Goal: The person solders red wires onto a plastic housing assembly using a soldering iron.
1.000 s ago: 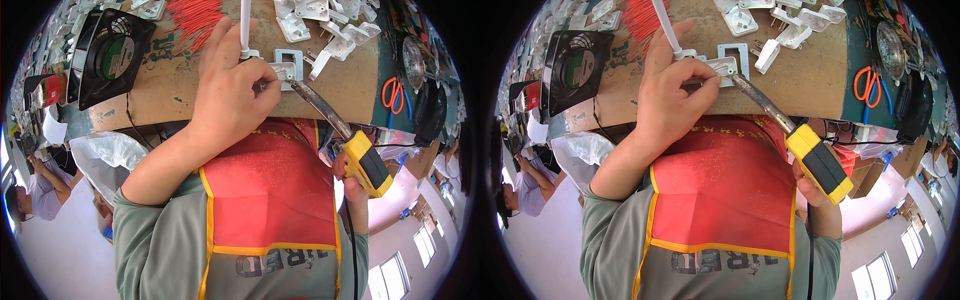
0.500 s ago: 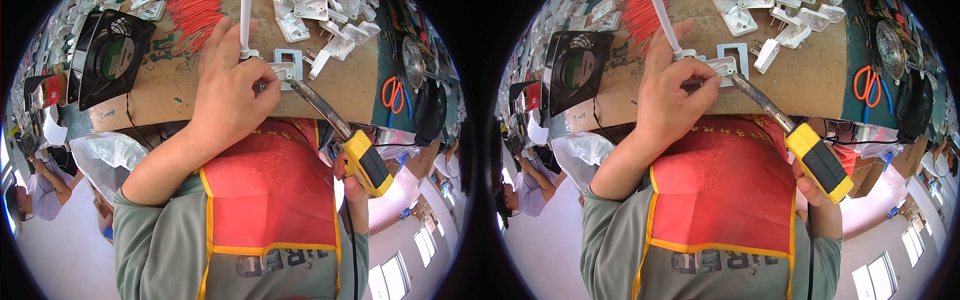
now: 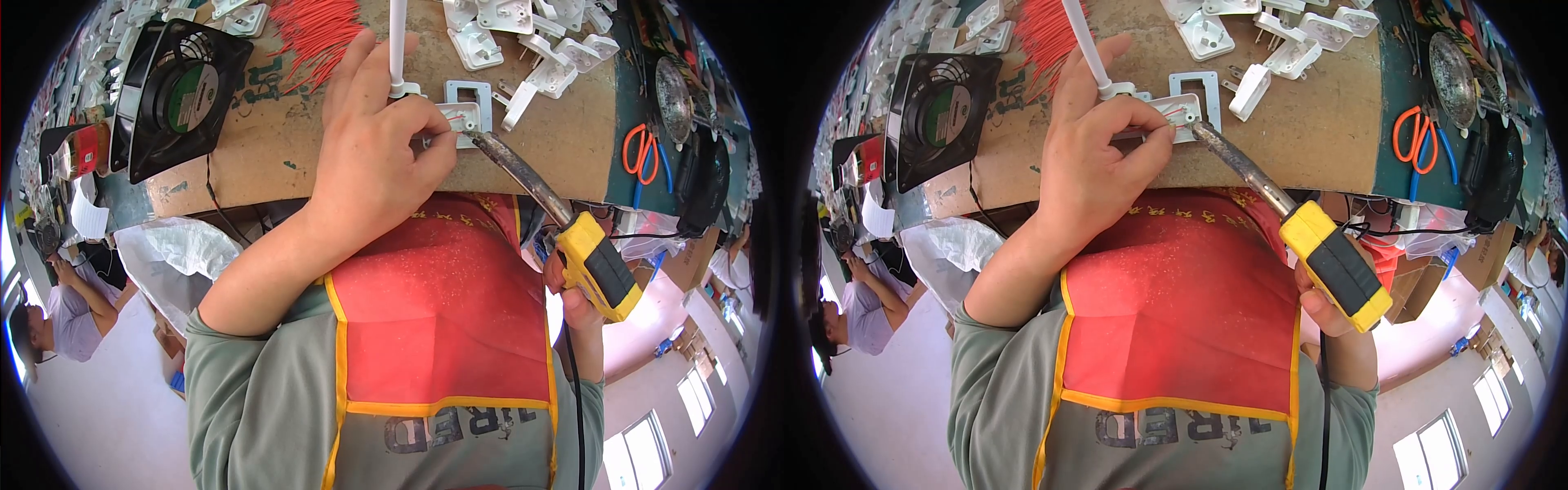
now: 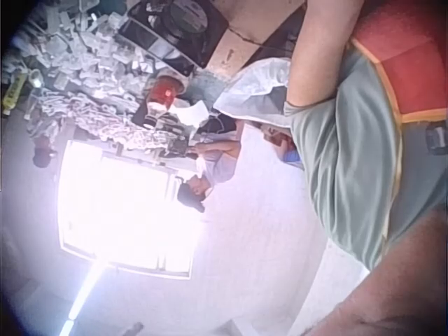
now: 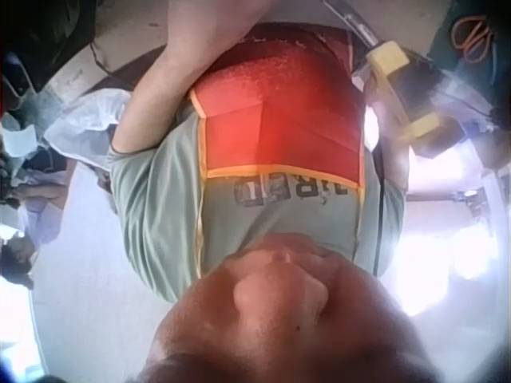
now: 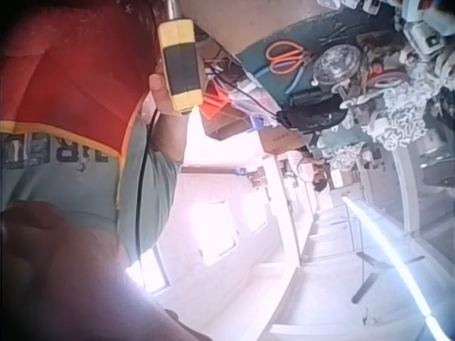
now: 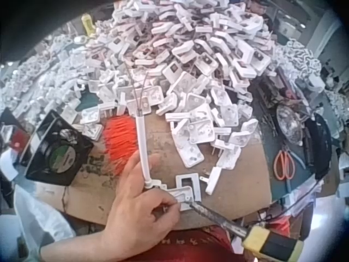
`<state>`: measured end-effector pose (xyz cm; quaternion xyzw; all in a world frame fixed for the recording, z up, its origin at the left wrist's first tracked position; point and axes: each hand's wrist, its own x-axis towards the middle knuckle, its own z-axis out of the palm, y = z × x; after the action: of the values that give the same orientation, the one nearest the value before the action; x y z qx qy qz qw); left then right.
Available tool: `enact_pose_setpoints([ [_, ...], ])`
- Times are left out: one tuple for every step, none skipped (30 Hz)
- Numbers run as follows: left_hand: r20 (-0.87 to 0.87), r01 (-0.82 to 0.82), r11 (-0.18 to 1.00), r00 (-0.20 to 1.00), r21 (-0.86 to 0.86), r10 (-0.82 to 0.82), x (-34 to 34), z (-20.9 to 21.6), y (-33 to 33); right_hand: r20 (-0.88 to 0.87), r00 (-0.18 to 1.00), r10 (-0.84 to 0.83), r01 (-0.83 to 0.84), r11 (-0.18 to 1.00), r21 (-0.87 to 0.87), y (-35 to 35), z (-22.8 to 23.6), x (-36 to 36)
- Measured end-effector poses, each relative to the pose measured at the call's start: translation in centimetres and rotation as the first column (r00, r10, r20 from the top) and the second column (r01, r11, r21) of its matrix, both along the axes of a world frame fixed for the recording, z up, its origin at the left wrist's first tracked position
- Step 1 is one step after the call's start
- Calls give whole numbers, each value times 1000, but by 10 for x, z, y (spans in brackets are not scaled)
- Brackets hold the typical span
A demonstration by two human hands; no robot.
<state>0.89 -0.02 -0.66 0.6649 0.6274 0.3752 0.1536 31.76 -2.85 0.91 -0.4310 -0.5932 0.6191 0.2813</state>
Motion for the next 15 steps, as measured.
enact_pose_setpoints([
  [-2, -2, 1000, 1000, 2, 2, 0, 0, 0, 3, 1000, 0, 0, 1000, 9, 0, 0, -1],
  [-1, -1, 1000, 1000, 2, 1, 0, 0, 0, 4, 1000, 0, 0, 1000, 9, 0, 0, 1],
  [4, 0, 1000, 1000, -7, 0, 0, 0, 0, 13, 1000, 15, -15, 1000, 7, 0, 0, 3],
  [8, 2, 1000, 1000, -16, -1, 0, 0, 0, 22, 999, 30, -30, 1000, 4, 0, 0, 5],
  [8, 2, 1000, 1000, -15, -2, 0, 0, 0, 22, 999, 30, -30, 1000, 5, 0, 1, 4],
  [6, 3, 1000, 1000, -15, -3, 0, 0, 0, 12, 1000, 16, -16, 1000, 0, 0, 1, 3],
  [3, 4, 1000, 1000, -13, -4, 0, 0, 0, 3, 1000, 2, -2, 1000, -5, 0, 2, 1],
  [3, 5, 1000, 1000, -13, -5, 0, 1, 0, 3, 1000, 1, -1, 1000, -5, 0, 2, 1],
  [-3, 5, 1000, 1000, -11, -5, 0, 1, 0, 15, 1000, -9, 9, 1000, 2, -1, 2, 0],
  [-10, 4, 1000, 1000, -9, -4, 0, 1, 0, 25, 1000, -19, 19, 1000, 9, -1, 2, 0],
  [-11, 3, 1000, 1000, -9, -3, 0, 1, 0, 25, 1000, -18, 18, 1000, 9, -2, 1, 1],
  [-2, 4, 1000, 1000, -10, -4, 0, 1, -1, 22, 1000, -4, 4, 1000, 20, -2, 0, 4],
  [8, 7, 1000, 1000, -9, -7, -1, 1, -1, 21, 1000, 7, -8, 999, 33, -3, -1, 5],
  [9, 9, 1000, 1000, -9, -9, 0, 1, -1, 22, 1000, 5, -6, 999, 33, -3, -1, 6],
  [8, 9, 1000, 1000, -15, -9, 0, 1, -1, -15, 1000, 8, -8, 1000, 5, -3, 0, 5],
])
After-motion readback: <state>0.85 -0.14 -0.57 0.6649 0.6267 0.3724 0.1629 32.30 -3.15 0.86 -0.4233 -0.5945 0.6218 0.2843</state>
